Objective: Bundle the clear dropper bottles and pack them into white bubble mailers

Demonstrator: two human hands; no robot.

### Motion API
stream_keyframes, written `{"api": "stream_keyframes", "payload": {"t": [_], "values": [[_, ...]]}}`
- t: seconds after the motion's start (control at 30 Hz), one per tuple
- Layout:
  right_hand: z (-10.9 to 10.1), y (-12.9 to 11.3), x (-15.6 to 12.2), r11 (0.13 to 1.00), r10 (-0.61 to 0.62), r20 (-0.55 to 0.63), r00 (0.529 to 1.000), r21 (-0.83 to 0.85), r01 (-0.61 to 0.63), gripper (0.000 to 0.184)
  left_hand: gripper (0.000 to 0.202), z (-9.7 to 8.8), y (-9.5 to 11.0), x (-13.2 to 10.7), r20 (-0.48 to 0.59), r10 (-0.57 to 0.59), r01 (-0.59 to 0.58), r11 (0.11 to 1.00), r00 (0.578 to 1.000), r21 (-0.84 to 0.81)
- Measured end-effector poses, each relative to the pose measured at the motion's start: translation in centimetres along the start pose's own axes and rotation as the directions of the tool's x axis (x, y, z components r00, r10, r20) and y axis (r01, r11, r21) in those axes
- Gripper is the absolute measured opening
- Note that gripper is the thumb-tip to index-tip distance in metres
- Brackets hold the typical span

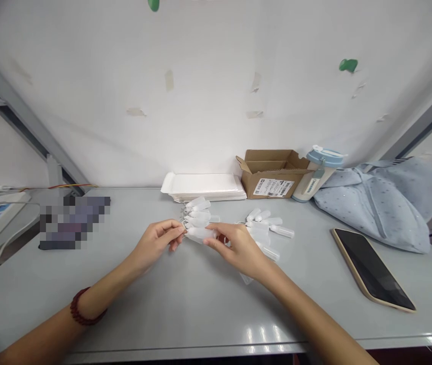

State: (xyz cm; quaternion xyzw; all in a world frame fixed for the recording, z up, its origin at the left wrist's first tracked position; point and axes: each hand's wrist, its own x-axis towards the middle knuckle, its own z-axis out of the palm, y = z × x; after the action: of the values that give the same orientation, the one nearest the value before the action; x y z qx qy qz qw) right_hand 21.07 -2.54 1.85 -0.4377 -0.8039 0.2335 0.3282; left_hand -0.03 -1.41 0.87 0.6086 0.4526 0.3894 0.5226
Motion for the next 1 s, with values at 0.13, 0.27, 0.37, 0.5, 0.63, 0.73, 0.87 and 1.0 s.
{"api": "stream_keyframes", "payload": {"t": [0.13,0.27,0.37,0.5,0.63,0.73,0.87,1.0], "values": [[-1.4,-0.4,-0.1,1.000,0.022,-0.070,0.997,0.015,-0.021,0.022,0.026,-0.3,-0.2,0.5,-0.034,-0.008,0.007,1.000,0.999,-0.026],[-2.6,-0.2,-0.2,0.987,0.127,0.056,0.990,-0.101,-0.121,0.043,0.024,-0.8,-0.9,1.1,-0.092,-0.082,0.079,0.996,0.992,-0.035],[-2.8,0.3,-0.3,0.964,0.170,0.285,0.943,-0.247,-0.099,0.049,0.023,-0.9,-1.4,1.6,-0.126,-0.148,0.146,0.989,0.981,-0.027],[-2.7,0.6,-0.5,0.931,0.223,0.441,0.869,-0.361,-0.056,0.048,0.024,-1.0,-1.7,1.9,-0.143,-0.188,0.191,0.981,0.972,0.010],[-3.2,0.5,-0.7,0.916,0.329,0.516,0.791,-0.377,-0.135,0.044,0.026,-1.0,-1.7,1.8,-0.130,-0.177,0.189,0.978,0.976,0.085],[-3.5,0.5,-0.7,0.897,0.407,0.529,0.744,-0.383,-0.219,0.041,0.023,-1.1,-1.8,1.7,-0.110,-0.189,0.199,0.975,0.976,0.096],[-3.6,0.5,-0.7,0.887,0.442,0.530,0.724,-0.380,-0.264,0.038,0.022,-1.2,-1.9,1.9,-0.118,-0.240,0.245,0.969,0.964,0.029],[-3.6,0.5,-0.7,0.876,0.470,0.530,0.706,-0.380,-0.298,0.036,0.025,-1.3,-1.9,2.0,-0.143,-0.258,0.257,0.966,0.956,-0.020]]}}
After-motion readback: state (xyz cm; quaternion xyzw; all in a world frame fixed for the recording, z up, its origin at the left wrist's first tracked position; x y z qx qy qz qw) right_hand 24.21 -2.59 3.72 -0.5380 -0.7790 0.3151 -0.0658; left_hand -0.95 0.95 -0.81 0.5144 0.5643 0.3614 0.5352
